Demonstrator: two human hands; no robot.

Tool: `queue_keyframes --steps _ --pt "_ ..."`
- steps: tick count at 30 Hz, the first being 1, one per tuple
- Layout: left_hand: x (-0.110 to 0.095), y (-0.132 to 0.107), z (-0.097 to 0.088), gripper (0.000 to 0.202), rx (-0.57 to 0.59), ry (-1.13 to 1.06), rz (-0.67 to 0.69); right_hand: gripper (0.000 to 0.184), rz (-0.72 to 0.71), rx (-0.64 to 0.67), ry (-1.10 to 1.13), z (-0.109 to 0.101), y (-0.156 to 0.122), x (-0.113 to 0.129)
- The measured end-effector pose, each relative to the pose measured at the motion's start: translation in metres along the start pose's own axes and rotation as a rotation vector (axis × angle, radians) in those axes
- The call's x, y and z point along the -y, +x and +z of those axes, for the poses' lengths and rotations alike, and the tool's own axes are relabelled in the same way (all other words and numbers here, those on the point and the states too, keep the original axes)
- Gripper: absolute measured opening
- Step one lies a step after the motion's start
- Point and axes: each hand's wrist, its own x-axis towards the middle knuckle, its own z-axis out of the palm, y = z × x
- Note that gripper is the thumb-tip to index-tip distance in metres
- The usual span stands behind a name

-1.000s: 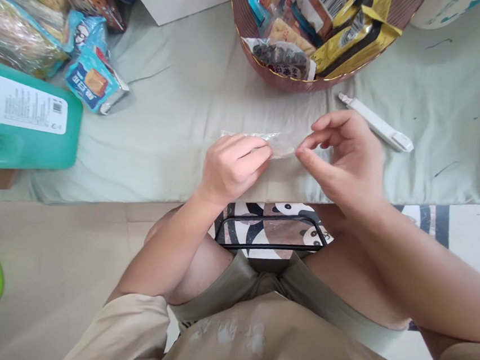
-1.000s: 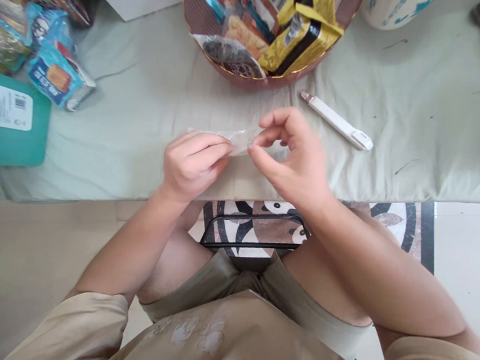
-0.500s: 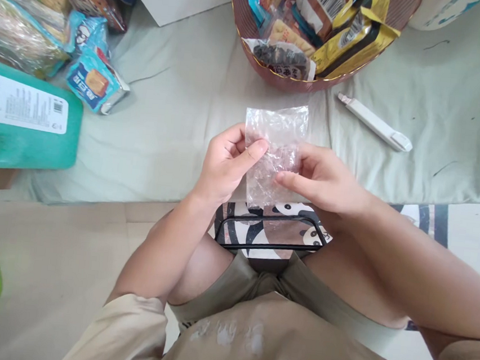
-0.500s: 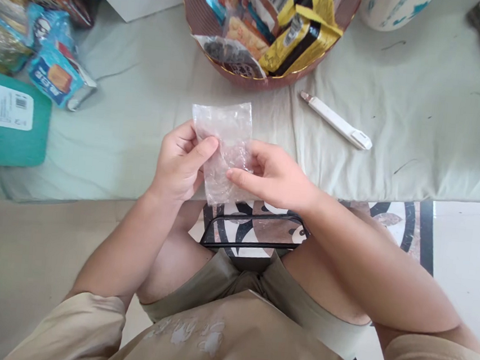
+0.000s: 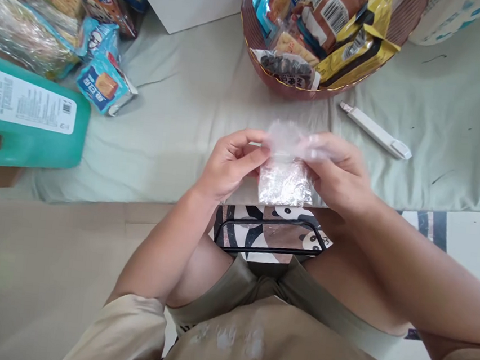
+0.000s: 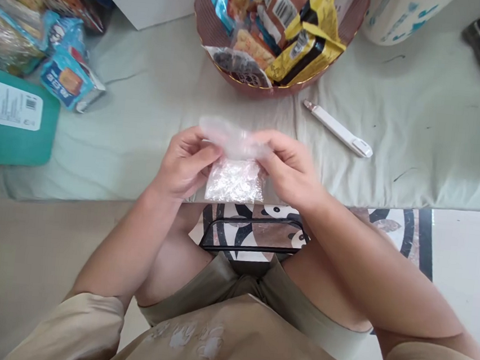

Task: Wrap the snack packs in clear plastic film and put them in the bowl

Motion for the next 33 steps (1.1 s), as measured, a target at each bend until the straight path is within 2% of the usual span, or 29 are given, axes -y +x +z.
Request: queue_keyframes --steps 4,7,9,11,14,17,20,24,26,29,31,33 --pt "-0.002 0.002 -0.003 0.017 0.006 -0.007 -0.003 0.023 -0.007 0.011 -0.132 -0.005 -0.001 0.009" --pt "-0.001 0.002 -0.004 0.022 0.023 0.015 -0.029 0.027 -0.131 0.096 -0.251 -0.008 0.001 0.011" --pt "0.001 0.002 -0.003 0.02 0.007 0.076 0.008 0.024 -0.196 0.119 -0.311 -0.007 0.002 0.008" --pt "0.003 0.002 -0.002 0.02 -0.01 0.142 0.052 0.018 -0.166 0.079 -0.283 -0.004 0.003 0.004" --pt "0.005 0.0 0.001 0.028 -0.009 0.182 0.088 0.036 -0.038 0.042 -0.15 -0.001 0.006 -0.003" --pt "0.005 0.0 0.002 0.034 -0.059 0.159 0.123 0.021 0.039 0.038 -0.192 -0.001 0.008 -0.005" --pt "0.006 0.0 0.003 0.042 -0.05 0.096 0.045 0.019 0.037 -0.032 -0.273 -0.002 0.008 -0.005" --pt "0.008 0.0 0.004 0.03 0.01 0.146 -0.087 0.023 0.014 -0.101 -0.239 -0.002 0.009 -0.001" --pt "0.008 -0.001 0.005 0.025 0.027 0.244 -0.064 0.028 0.023 -0.105 -0.287 -0.004 0.01 0.004" --pt "0.005 -0.004 0.009 0.027 -0.004 0.365 0.051 0.03 0.083 -0.065 -0.416 -0.009 0.01 0.013" --pt "0.004 -0.004 0.011 0.035 -0.026 0.343 0.092 0.039 0.108 -0.045 -0.419 -0.01 0.01 0.016" --pt "0.004 -0.002 0.012 0.04 -0.019 0.252 0.067 0.045 0.101 -0.059 -0.358 -0.008 0.011 0.016"
